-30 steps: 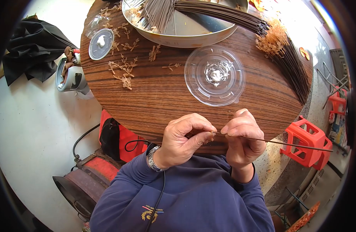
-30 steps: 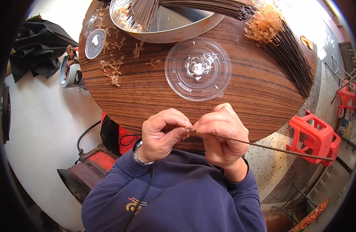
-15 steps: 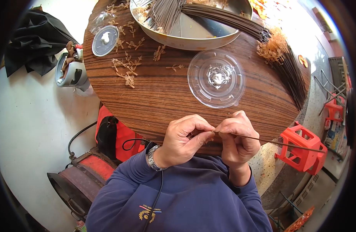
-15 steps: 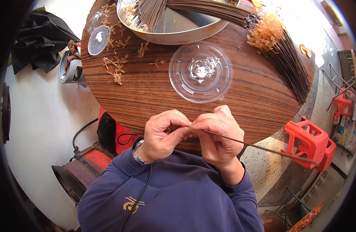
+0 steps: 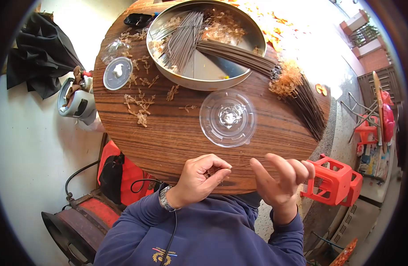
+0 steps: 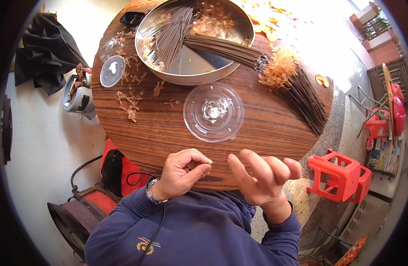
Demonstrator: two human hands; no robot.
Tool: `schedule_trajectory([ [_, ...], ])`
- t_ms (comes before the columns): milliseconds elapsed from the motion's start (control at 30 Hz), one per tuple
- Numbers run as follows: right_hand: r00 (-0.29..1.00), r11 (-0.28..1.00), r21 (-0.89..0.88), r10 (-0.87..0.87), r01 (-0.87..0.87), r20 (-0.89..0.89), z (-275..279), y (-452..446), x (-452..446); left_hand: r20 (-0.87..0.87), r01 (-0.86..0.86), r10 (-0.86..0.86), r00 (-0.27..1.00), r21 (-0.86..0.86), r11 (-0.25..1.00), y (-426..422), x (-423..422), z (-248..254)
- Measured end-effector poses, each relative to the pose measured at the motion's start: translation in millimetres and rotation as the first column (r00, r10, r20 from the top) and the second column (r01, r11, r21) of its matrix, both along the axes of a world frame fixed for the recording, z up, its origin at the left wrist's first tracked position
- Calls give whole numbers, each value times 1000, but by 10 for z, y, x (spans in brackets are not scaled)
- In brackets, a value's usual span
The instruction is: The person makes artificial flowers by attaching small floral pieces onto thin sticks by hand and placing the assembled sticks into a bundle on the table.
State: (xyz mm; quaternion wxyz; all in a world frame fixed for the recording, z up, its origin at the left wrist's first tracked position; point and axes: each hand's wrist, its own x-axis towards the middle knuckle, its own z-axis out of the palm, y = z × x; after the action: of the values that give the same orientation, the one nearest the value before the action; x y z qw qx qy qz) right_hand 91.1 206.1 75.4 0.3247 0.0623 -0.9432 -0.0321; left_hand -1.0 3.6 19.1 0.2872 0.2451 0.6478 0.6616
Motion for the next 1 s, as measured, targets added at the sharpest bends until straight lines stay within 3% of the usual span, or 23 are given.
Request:
schedule_trajectory([
  [133, 986, 994, -19, 110, -109, 121, -51, 118, -2, 45, -27, 25, 999, 41, 999, 1, 30, -30],
  [300, 978, 997, -43, 68, -60, 196, -10, 276, -2, 36, -35, 33, 999, 67, 997, 16, 16, -12],
  [367, 987, 995, -72, -56, 68, 149, 45, 393, -9, 55, -66, 61, 997, 102, 993, 21, 31, -13],
  [433, 988, 972, -191, -148, 136, -52, 68, 635, -110, 169, -54, 44, 985, 53, 997, -22, 12, 11],
  [500, 930, 911, -271, -350, 310, -113, -18, 963, -209, 170, -61, 42, 985, 105, 993, -14, 17, -28],
  [533, 929, 913, -267, -350, 309, -122, -65, 1120, -260, 182, -72, 46, 982, 143, 987, -23, 19, -75],
  [600, 879, 799, -445, -474, 404, -52, -166, 1391, -371, 189, -85, 49, 981, 184, 979, -33, 4, -76],
  [767, 872, 813, -367, -490, 452, -13, -313, 1696, -707, 184, -63, 27, 983, 192, 979, -34, 2, -29],
  [833, 870, 799, -351, -477, 488, 124, -231, 1651, -817, 148, -43, 16, 989, 181, 983, -45, -10, 28],
  [900, 878, 831, -314, -479, 460, 19, -63, 1536, -976, 114, -29, 10, 993, 163, 986, -54, -17, 30],
  [967, 941, 769, -560, -331, 309, 65, 181, 1446, -1192, 149, -13, -10, 989, 151, 988, -46, -4, -51],
  [1000, 957, 792, -540, -266, 284, 114, 292, 1369, -1319, 121, -2, -15, 993, 141, 990, -42, -5, -70],
])
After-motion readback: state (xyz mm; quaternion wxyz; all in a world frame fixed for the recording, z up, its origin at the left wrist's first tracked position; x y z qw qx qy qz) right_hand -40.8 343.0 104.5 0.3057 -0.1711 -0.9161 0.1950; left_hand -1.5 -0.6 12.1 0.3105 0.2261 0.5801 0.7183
